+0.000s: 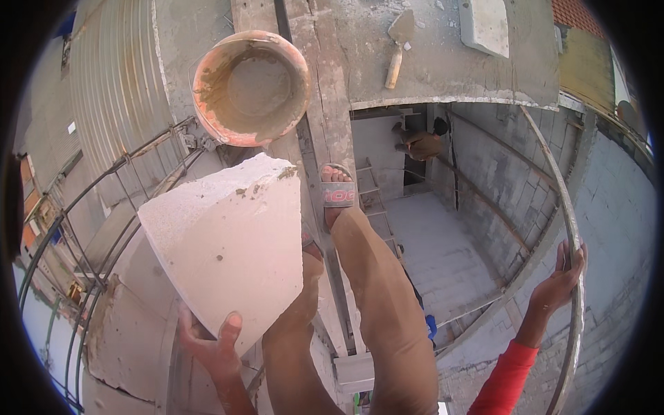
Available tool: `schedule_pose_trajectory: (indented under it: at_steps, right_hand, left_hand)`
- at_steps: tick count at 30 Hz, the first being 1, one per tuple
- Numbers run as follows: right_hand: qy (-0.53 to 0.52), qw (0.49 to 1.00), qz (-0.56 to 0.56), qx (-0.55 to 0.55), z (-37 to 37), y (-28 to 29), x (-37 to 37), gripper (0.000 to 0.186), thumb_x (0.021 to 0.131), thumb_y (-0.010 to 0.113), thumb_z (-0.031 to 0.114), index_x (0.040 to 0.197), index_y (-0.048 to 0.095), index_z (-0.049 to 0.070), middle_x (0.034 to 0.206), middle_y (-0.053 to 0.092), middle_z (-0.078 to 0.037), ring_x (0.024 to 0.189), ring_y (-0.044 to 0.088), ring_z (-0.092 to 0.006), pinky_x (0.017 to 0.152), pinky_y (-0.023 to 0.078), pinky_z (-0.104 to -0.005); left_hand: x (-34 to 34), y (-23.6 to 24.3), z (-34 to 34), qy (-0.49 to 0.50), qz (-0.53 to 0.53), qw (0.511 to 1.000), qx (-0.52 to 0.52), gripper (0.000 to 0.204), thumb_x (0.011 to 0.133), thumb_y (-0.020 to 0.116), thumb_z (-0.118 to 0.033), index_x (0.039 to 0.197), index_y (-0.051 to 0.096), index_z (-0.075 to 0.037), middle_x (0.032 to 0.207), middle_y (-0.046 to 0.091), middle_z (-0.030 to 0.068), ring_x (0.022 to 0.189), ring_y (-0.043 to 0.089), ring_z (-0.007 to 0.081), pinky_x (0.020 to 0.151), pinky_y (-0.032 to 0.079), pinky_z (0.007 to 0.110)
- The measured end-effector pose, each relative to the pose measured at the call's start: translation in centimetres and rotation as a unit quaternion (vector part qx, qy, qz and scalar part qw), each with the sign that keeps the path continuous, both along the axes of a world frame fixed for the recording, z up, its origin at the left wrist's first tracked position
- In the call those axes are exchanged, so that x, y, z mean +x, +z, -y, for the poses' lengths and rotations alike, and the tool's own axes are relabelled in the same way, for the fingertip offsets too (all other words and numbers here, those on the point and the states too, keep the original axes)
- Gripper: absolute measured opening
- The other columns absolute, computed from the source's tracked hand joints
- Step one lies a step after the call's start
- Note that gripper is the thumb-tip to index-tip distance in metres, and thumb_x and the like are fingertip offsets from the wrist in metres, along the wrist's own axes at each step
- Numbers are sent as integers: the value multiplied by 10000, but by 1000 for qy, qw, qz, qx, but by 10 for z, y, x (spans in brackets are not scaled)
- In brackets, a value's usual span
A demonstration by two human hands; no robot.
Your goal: The person applies mortar to white blocks using a trowel and places them onto a wall under construction. The person repeatedly scoops mortar, spreads it on blocks, and positions them along a wooden beam on a rooftop.
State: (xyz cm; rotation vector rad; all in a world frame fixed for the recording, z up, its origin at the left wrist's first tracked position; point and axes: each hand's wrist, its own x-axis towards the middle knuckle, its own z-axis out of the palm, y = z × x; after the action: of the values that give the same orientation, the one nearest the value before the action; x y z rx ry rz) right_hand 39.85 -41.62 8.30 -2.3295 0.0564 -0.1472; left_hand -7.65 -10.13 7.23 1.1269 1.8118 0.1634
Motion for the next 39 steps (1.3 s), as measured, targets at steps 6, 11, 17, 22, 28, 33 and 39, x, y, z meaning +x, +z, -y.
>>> schedule_pose_trajectory:
  at_steps: [6, 11, 17, 22, 28, 33, 39]
  right_hand:
    - [43, 998, 29, -23, 3, -4, 10, 540, 1128, 596, 209, 1459, 531, -213, 1404, 638, -311, 1272, 713, -387, 1146, 610, -443]
    - [53, 995, 83, 17, 12, -16, 25, 389, 1067, 683, 80, 1254, 620, -255, 1241, 699, -310, 1069, 786, -396, 1009, 707, -434]
    - [65, 989, 120, 49, 30, -30, 54, 302, 973, 691, 12, 1028, 609, -273, 1105, 712, -316, 930, 810, -400, 913, 747, -429]
    - [159, 978, 134, 15, 55, -36, 76, 309, 981, 716, 16, 1046, 611, -267, 1128, 716, -328, 921, 813, -399, 896, 750, -428]
    - [154, 983, 96, -14, 47, -29, 64, 445, 1013, 744, 120, 1267, 627, -226, 1244, 715, -277, 1123, 769, -431, 1001, 695, -475]
    - [43, 994, -96, 15, -14, -94, -50, 640, 1036, 734, 363, 1502, 597, -53, 1513, 621, -261, 1365, 643, -429, 1082, 595, -513]
    - [259, 883, -380, -97, -120, -305, -169, 633, 1002, 751, 304, 1462, 615, -110, 1204, 755, -191, 1059, 762, -286, 924, 618, -370]
  left_hand:
    - [-29, 6, 25, 29, 60, 995, -76, 734, 784, 968, -183, 1356, 587, 73, 1251, 685, 170, 1155, 668, 245, 987, 539, 406]
    - [-44, 6, 46, -22, 26, 998, -61, 686, 799, 965, -202, 1322, 611, 65, 1168, 707, 133, 1078, 676, 214, 965, 545, 392]
    - [-61, 8, 78, -28, 36, 997, -59, 586, 828, 946, -207, 1242, 617, 45, 1145, 687, 115, 1026, 642, 166, 919, 543, 362]
    - [-79, 2, 110, -27, 19, 998, -62, 624, 807, 985, -216, 1251, 639, 54, 1125, 737, 128, 1033, 690, 188, 931, 566, 377]
    - [-87, -19, 163, 34, 9, 995, -98, 616, 798, 995, -216, 1231, 648, 52, 1125, 738, 131, 1022, 695, 194, 919, 574, 375]
    - [-88, -47, 186, 63, 0, 992, -113, 605, 809, 980, -180, 1244, 636, 60, 1139, 740, 151, 1031, 708, 206, 909, 586, 384]
    - [-82, -74, 189, 103, -7, 985, -137, 577, 805, 968, -114, 1244, 630, 48, 1138, 742, 166, 1008, 722, 232, 895, 595, 394]
